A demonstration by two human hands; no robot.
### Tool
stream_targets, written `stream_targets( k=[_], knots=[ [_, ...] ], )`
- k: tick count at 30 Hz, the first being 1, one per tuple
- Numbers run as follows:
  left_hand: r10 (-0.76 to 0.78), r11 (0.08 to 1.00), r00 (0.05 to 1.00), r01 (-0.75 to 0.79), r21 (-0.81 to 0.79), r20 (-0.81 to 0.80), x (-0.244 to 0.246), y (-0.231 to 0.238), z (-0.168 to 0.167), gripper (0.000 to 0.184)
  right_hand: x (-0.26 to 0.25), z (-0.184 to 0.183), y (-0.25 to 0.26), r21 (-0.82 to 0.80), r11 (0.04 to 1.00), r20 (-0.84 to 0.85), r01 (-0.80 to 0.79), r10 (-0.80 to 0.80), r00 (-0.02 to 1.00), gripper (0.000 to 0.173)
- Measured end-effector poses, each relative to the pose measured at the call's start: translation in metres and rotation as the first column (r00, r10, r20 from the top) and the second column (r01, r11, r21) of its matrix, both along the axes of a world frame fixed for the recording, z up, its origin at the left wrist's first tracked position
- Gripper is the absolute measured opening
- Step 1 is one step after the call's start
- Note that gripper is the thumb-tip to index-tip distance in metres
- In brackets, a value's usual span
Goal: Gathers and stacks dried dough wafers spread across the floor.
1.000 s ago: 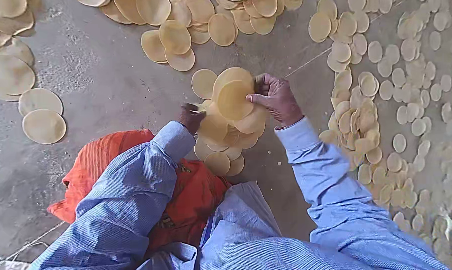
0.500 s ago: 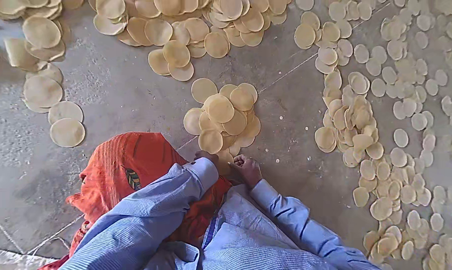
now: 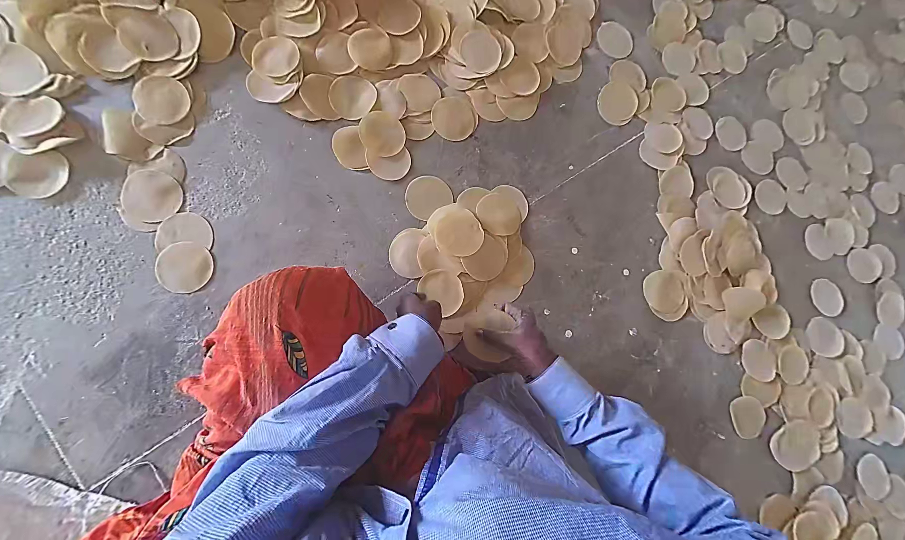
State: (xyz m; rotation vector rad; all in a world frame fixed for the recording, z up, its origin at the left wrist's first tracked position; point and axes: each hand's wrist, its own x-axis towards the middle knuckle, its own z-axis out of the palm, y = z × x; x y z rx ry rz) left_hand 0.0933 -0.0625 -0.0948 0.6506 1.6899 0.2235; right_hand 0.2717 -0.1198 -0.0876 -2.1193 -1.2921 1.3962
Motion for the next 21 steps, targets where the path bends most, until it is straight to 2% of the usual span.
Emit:
stream_targets(
  k=[2,4,5,7,9,10,13,16,21],
  knots=[
    [-0.011,0.996,0.996,0.019,0.085,-0.087,-0.01,0.027,0.007,0.047,0.001,0.012,0.017,0.155,0.988,-0.074,-0.005,0.016,0.997,0.039],
    [-0.043,0.99,0.987,0.063,0.125,-0.155,-0.018,0.053,0.011,0.058,0.005,0.012,0.05,0.302,0.953,-0.08,-0.041,0.068,0.995,0.043],
    [-0.044,0.989,0.981,0.07,0.134,-0.189,-0.021,0.063,0.009,0.063,0.013,0.006,0.072,0.351,0.934,-0.008,-0.063,0.071,0.997,0.048],
    [-0.021,0.993,0.971,0.049,0.112,-0.236,-0.026,0.076,0.005,0.068,0.04,-0.01,0.125,0.365,0.931,0.16,-0.021,-0.041,0.986,0.058],
    [-0.008,0.998,0.964,0.025,0.061,-0.265,-0.027,0.083,-0.004,0.066,0.072,-0.034,0.178,0.317,0.947,0.312,0.047,-0.15,0.938,0.063],
    [-0.008,0.999,0.964,0.02,0.041,-0.266,-0.026,0.085,-0.009,0.068,0.084,-0.044,0.198,0.268,0.963,0.411,0.026,-0.139,0.901,0.067],
    [-0.026,0.998,0.969,0.04,0.054,-0.246,-0.023,0.086,-0.029,0.079,0.093,-0.063,0.23,0.134,0.976,0.612,-0.173,0.056,0.789,0.07],
    [-0.099,0.992,0.964,0.116,0.057,-0.247,-0.021,0.084,-0.031,0.082,0.076,-0.057,0.229,0.058,0.961,0.622,-0.269,0.177,0.763,0.066],
    [-0.323,0.941,0.882,0.339,-0.014,-0.344,-0.009,0.085,-0.022,0.089,0.071,-0.046,0.218,-0.042,0.96,0.53,-0.277,0.256,0.808,0.069]
  ],
)
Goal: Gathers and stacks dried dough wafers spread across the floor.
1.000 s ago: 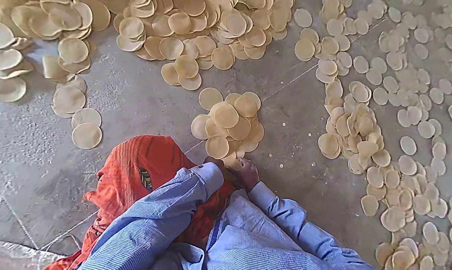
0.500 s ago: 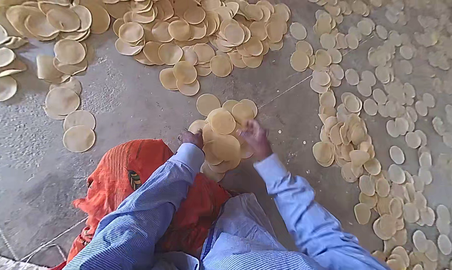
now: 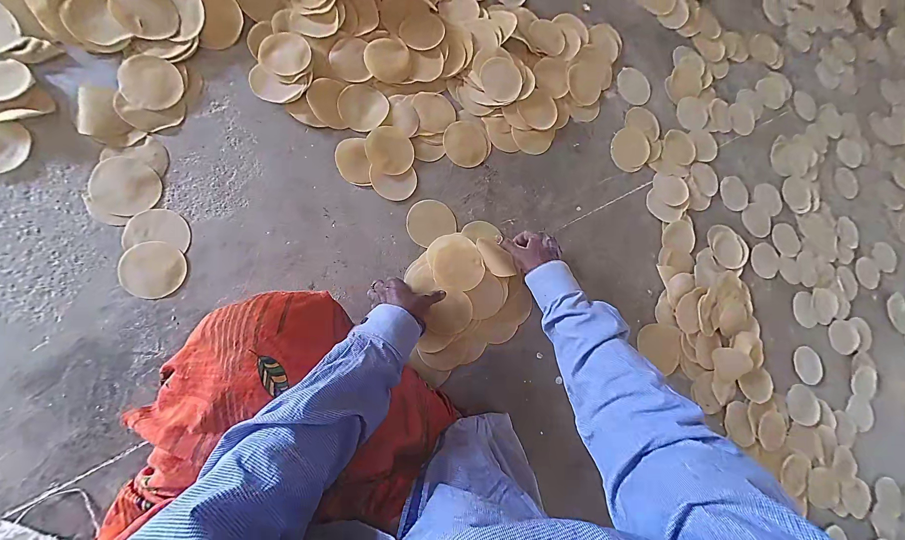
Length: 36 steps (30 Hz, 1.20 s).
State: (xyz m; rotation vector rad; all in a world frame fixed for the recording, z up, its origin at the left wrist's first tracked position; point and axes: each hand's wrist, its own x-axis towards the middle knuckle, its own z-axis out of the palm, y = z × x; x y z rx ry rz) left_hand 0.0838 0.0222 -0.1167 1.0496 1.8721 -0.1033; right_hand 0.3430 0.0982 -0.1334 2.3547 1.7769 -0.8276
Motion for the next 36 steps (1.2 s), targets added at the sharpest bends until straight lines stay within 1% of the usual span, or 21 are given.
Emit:
stream_targets(
  k=[2,4,6,8,10,12,14,16,17,19,20,21,22,24,26,28,30,31,34,36],
  knots=[
    [-0.028,0.999,1.0,0.027,0.043,0.014,0.005,-0.001,-0.001,0.09,-0.004,0.003,-0.007,-0.017,1.0,0.005,-0.015,0.015,1.0,0.067],
    [-0.018,0.997,0.999,0.016,0.072,0.032,0.01,-0.001,0.004,0.089,-0.01,0.006,-0.018,0.02,1.0,-0.027,0.006,-0.005,1.0,0.065],
    [0.017,0.996,0.999,-0.021,0.082,0.048,0.012,-0.002,0.008,0.088,-0.009,0.004,-0.028,0.058,0.995,-0.119,0.08,-0.073,0.99,0.066],
    [0.08,0.994,0.994,-0.085,0.062,0.079,0.012,-0.002,0.01,0.097,-0.004,0.002,-0.035,0.082,0.98,-0.192,0.183,-0.165,0.968,0.067],
    [0.146,0.987,0.982,-0.152,0.05,0.119,0.011,0.0,0.005,0.101,0.007,0.002,-0.039,0.122,0.955,-0.172,0.272,-0.249,0.953,0.063],
    [0.178,0.979,0.971,-0.191,0.068,0.161,0.012,0.0,-0.006,0.099,0.021,-0.007,-0.044,0.195,0.932,-0.144,0.305,-0.281,0.949,0.061],
    [0.137,0.984,0.98,-0.152,0.097,0.148,0.013,-0.001,-0.014,0.095,0.028,-0.027,-0.058,0.28,0.901,-0.174,0.333,-0.294,0.94,0.058],
    [0.078,0.988,0.99,-0.092,0.125,0.114,0.017,0.002,-0.012,0.087,0.022,-0.048,-0.077,0.404,0.858,-0.269,0.318,-0.221,0.937,0.054],
    [0.041,0.991,0.997,-0.048,0.123,0.062,0.019,0.007,-0.006,0.085,0.016,-0.059,-0.087,0.477,0.83,-0.3,0.289,-0.155,0.941,0.051],
    [-0.027,0.994,0.999,0.031,0.106,-0.037,0.022,0.016,-0.002,0.087,0.004,-0.078,-0.101,0.604,0.767,-0.29,0.215,-0.039,0.956,0.05],
    [-0.059,0.994,0.996,0.064,0.09,-0.063,0.022,0.02,0.001,0.086,-0.002,-0.085,-0.104,0.661,0.726,-0.276,0.189,0.001,0.961,0.05],
    [-0.087,0.993,0.994,0.092,0.075,-0.07,0.021,0.022,0.002,0.084,-0.006,-0.087,-0.107,0.685,0.707,-0.265,0.175,0.018,0.964,0.049],
    [-0.112,0.99,0.992,0.116,0.076,-0.061,0.02,0.024,0.0,0.08,-0.008,-0.086,-0.107,0.69,0.702,-0.267,0.176,0.021,0.964,0.049],
    [-0.146,0.981,0.989,0.148,0.126,-0.029,0.019,0.024,-0.009,0.071,-0.008,-0.087,-0.106,0.7,0.688,-0.287,0.192,0.025,0.957,0.048],
    [-0.14,0.975,0.989,0.129,0.184,0.047,0.018,0.023,-0.013,0.065,-0.007,-0.09,-0.104,0.727,0.66,-0.287,0.189,0.042,0.957,0.046],
    [-0.064,0.98,0.99,0.038,0.195,0.126,0.017,0.023,-0.01,0.069,-0.007,-0.089,-0.103,0.723,0.664,-0.292,0.192,0.042,0.955,0.043],
    [0.006,0.989,0.985,-0.031,0.144,0.172,0.016,0.024,-0.008,0.079,-0.006,-0.088,-0.104,0.714,0.672,-0.297,0.195,0.039,0.954,0.042],
    [0.015,0.993,0.982,-0.037,0.115,0.186,0.016,0.024,-0.008,0.075,-0.006,-0.089,-0.105,0.717,0.67,-0.294,0.193,0.04,0.955,0.042],
    [-0.007,0.997,0.976,-0.01,0.073,0.218,0.016,0.025,-0.011,0.051,-0.007,-0.089,-0.104,0.731,0.656,-0.29,0.189,0.048,0.956,0.042],
    [-0.024,0.998,0.974,0.01,0.06,0.224,0.017,0.026,-0.013,0.046,-0.007,-0.089,-0.104,0.731,0.656,-0.291,0.189,0.048,0.956,0.043]
  ],
)
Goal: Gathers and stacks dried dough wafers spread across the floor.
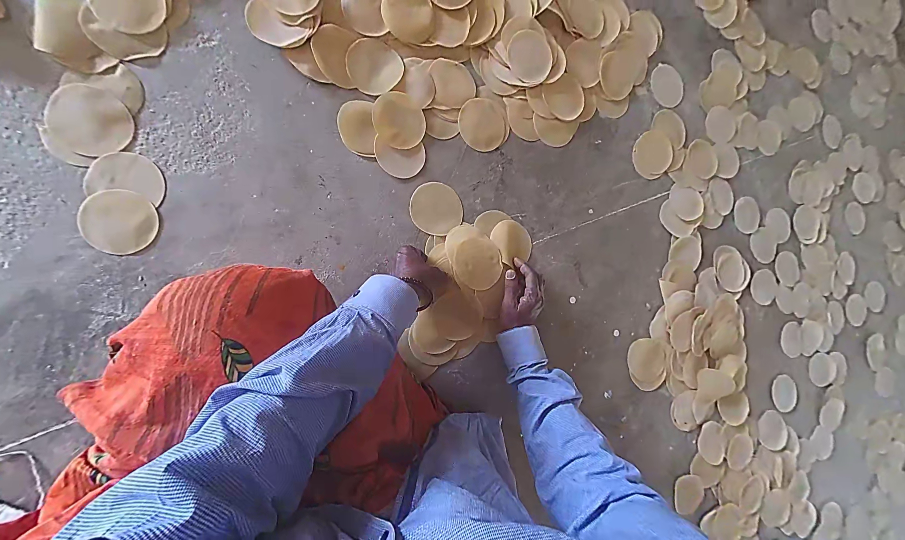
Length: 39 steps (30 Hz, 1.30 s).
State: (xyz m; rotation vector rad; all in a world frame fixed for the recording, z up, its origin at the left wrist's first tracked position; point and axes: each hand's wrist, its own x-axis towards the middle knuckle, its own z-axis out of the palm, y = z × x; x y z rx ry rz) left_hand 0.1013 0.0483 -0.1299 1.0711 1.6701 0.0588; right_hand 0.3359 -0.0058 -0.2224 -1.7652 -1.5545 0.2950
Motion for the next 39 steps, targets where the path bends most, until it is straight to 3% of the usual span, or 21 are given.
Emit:
stream_targets(
  k=[5,9,11,12,17,24,28,30,32,34,35,37,39],
  knots=[
    [-0.054,0.995,0.997,0.048,0.09,0.058,-0.002,0.001,-0.007,0.045,0.007,0.016,0.011,-0.063,0.998,0.11,-0.004,0.011,0.994,0.059],
    [0.18,0.982,0.965,-0.187,0.016,0.193,0.003,0.001,-0.014,0.038,0.006,0.014,0.028,-0.056,0.996,0.071,-0.074,0.078,0.994,0.077],
    [0.321,0.947,0.924,-0.318,-0.047,0.207,0.007,-0.003,-0.012,0.041,0.001,0.011,0.031,-0.111,0.986,0.075,-0.126,0.135,0.988,0.078],
    [0.32,0.947,0.932,-0.319,-0.033,0.169,0.009,-0.005,-0.009,0.043,-0.001,0.009,0.03,-0.127,0.981,0.094,-0.147,0.16,0.983,0.077],
    [0.088,0.996,0.996,-0.088,0.033,-0.011,0.016,-0.004,0.016,0.053,-0.003,0.001,0.027,-0.118,0.977,0.138,-0.179,0.195,0.971,0.067],
    [0.069,0.995,0.997,-0.066,-0.068,0.034,0.015,0.018,0.006,0.04,-0.002,-0.004,0.027,-0.059,0.981,0.127,-0.187,0.193,0.973,0.064],
    [-0.09,0.988,0.996,0.087,0.13,0.016,0.014,0.02,-0.003,0.041,-0.003,-0.002,0.027,-0.035,0.983,0.119,-0.178,0.181,0.976,0.063],
    [-0.131,0.974,0.987,0.11,0.197,0.094,0.011,0.021,0.0,0.038,-0.001,-0.006,0.027,-0.016,0.983,0.102,-0.184,0.184,0.978,0.062],
    [-0.04,0.988,0.966,0.0,0.156,0.257,0.009,0.022,0.0,0.033,0.0,-0.008,0.028,-0.02,0.982,0.082,-0.189,0.19,0.978,0.065],
    [0.228,0.973,0.857,-0.22,-0.072,0.462,0.008,0.022,0.001,0.031,-0.002,0.002,0.027,-0.083,0.976,0.045,-0.199,0.203,0.978,0.072],
    [0.394,0.919,0.738,-0.321,-0.229,0.548,0.009,0.022,-0.001,0.034,-0.005,0.01,0.026,-0.132,0.969,0.019,-0.208,0.212,0.977,0.077],
    [0.622,0.783,0.496,-0.377,-0.495,0.606,0.006,0.022,-0.005,0.063,-0.015,0.03,0.021,-0.227,0.948,-0.002,-0.223,0.228,0.974,0.09],
    [0.687,0.727,0.365,-0.319,-0.609,0.629,0.003,0.017,-0.003,0.088,-0.033,0.046,0.011,-0.32,0.922,0.029,-0.216,0.238,0.971,0.092]
  ],
)
